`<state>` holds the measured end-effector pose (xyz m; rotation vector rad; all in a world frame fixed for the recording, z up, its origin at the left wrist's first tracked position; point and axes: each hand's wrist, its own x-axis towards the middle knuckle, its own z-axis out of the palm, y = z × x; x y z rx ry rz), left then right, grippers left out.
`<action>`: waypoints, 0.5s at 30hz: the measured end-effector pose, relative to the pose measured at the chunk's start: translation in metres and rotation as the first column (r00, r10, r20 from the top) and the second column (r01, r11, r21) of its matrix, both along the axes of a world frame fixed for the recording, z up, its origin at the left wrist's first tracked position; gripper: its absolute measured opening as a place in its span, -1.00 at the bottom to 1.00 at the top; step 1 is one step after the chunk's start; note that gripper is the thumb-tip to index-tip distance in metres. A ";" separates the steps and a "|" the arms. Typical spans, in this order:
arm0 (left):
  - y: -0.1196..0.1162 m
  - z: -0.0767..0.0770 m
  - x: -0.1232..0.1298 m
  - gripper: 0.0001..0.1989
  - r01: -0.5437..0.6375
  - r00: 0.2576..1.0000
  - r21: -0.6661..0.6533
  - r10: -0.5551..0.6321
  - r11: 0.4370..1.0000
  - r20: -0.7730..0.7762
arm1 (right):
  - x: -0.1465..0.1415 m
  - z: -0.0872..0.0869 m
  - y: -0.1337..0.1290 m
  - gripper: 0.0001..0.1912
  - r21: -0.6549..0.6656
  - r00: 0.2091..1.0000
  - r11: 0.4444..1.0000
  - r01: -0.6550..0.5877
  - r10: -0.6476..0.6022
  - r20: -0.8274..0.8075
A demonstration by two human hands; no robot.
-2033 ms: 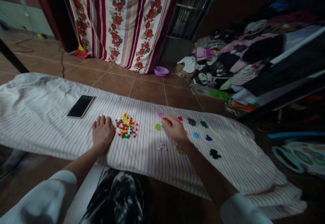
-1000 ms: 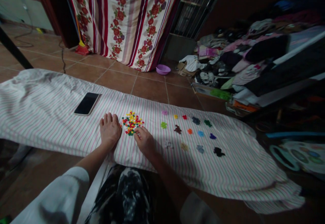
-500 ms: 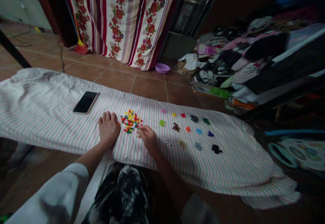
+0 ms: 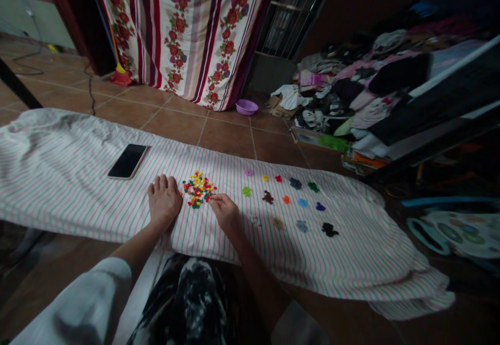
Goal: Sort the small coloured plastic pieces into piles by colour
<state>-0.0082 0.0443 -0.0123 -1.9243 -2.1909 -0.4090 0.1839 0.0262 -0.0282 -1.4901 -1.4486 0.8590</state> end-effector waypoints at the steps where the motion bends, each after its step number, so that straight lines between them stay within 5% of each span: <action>1: 0.000 0.000 0.000 -0.59 -0.001 1.000 -0.002 0.001 1.000 -0.003 | -0.001 -0.001 0.000 -0.82 0.007 1.000 1.000 0.001 -0.001 -0.030; 15: -0.002 0.005 0.002 -0.60 0.007 0.999 -0.035 -0.008 0.999 -0.043 | 0.001 -0.008 -0.009 -0.85 0.042 0.994 0.999 -0.031 0.035 -0.105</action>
